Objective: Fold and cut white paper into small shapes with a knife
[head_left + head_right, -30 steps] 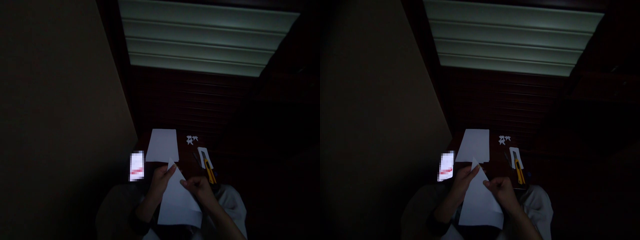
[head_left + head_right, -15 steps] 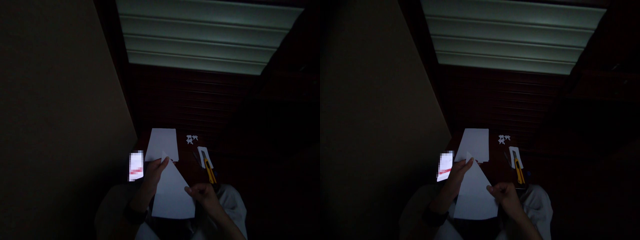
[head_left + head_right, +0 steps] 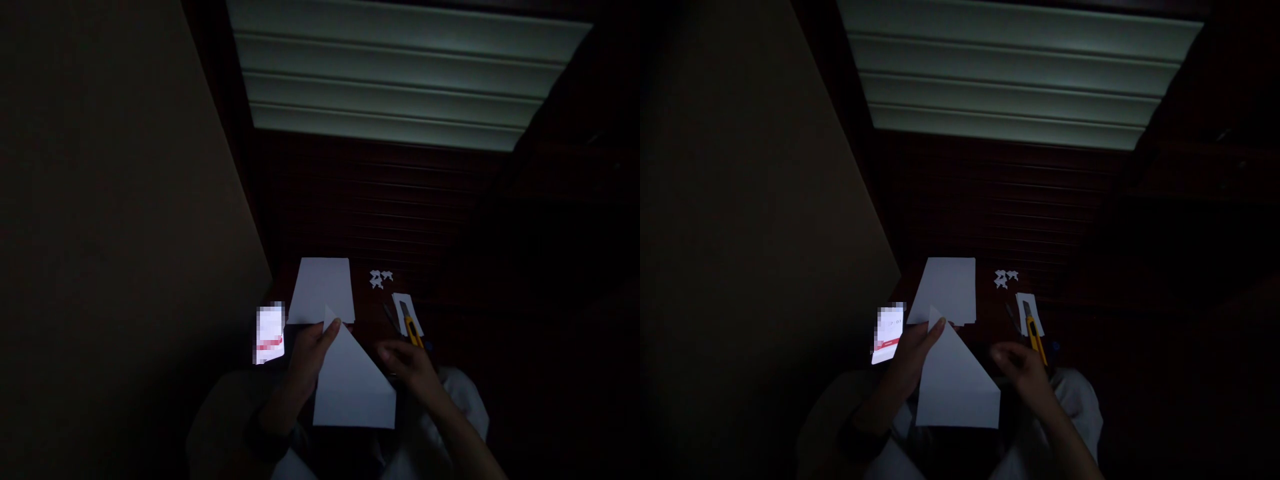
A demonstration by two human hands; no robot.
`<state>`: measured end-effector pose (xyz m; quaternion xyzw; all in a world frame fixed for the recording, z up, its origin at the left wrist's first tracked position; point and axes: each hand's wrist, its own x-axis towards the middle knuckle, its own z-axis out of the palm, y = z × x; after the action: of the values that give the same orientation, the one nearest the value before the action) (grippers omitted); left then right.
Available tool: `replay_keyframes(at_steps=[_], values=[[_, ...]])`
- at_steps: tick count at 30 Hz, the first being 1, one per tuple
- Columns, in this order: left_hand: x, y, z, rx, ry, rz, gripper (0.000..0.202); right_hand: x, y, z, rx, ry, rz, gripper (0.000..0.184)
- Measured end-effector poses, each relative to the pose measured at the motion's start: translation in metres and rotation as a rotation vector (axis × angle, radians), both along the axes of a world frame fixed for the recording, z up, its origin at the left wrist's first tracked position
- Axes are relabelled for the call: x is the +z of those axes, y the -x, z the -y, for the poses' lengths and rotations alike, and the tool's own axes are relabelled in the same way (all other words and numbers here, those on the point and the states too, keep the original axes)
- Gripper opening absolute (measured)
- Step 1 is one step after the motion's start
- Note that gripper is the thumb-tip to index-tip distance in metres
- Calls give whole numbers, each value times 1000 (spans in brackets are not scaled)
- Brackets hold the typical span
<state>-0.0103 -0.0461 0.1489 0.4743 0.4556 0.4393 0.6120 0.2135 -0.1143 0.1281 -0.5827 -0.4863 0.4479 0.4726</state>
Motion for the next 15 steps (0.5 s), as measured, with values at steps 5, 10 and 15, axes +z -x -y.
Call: replay_keyframes(at_steps=[5,10,15], values=[[-5,-17,9,-34,50,110,42,3,34,-14,122,17,-15,36],[-7,-12,6,-1,58,95,44,0,36,-11,125,39,-75,34],[-1,4,-7,56,19,66,41,-7,23,5,149,42,-74,27]])
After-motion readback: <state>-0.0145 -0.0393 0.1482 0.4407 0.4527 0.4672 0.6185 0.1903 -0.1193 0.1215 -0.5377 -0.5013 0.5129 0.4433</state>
